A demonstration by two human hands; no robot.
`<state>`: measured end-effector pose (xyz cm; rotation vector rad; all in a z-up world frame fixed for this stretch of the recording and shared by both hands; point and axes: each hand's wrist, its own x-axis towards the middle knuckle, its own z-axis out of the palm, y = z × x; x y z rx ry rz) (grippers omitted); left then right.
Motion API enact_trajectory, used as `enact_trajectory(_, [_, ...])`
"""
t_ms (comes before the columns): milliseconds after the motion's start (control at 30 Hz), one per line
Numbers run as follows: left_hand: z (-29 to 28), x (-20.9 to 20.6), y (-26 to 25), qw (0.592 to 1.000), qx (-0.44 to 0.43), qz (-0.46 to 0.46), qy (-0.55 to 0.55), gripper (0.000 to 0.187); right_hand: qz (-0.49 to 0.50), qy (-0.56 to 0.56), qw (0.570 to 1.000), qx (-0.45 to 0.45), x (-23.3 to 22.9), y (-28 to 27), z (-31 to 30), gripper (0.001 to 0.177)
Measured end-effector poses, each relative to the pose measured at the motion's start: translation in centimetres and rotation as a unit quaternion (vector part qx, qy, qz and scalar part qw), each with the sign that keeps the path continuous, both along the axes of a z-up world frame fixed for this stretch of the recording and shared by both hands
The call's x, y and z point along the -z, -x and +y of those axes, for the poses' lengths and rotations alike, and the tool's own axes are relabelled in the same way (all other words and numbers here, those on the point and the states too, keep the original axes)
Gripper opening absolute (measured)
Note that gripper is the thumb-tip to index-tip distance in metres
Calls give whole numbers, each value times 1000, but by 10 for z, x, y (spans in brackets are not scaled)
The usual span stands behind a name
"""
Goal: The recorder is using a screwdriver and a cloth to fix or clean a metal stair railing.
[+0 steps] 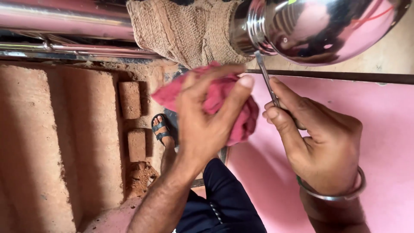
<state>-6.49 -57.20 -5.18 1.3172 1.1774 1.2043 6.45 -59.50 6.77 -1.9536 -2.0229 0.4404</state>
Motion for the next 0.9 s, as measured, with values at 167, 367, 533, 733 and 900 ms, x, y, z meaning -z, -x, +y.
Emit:
enact_trajectory(167, [7, -15, -26, 981, 65, -135, 125, 32, 60, -20, 997, 38, 6, -12, -3, 29])
enact_trajectory(367, [7, -13, -32, 938, 51, -276, 204, 23, 124, 11, 992, 36, 9, -18, 2, 25])
enact_trajectory(533, [14, -12, -30, 973, 12, -196, 120, 19, 137, 19, 989, 55, 15, -12, 7, 25])
enact_trajectory(733, [21, -27, -25, 953, 11, -214, 216, 18, 138, 16, 988, 69, 13, -5, 6, 27])
enact_trajectory(900, [20, -23, -26, 967, 7, -203, 155, 17, 176, 31, 977, 112, 11, -5, 5, 26])
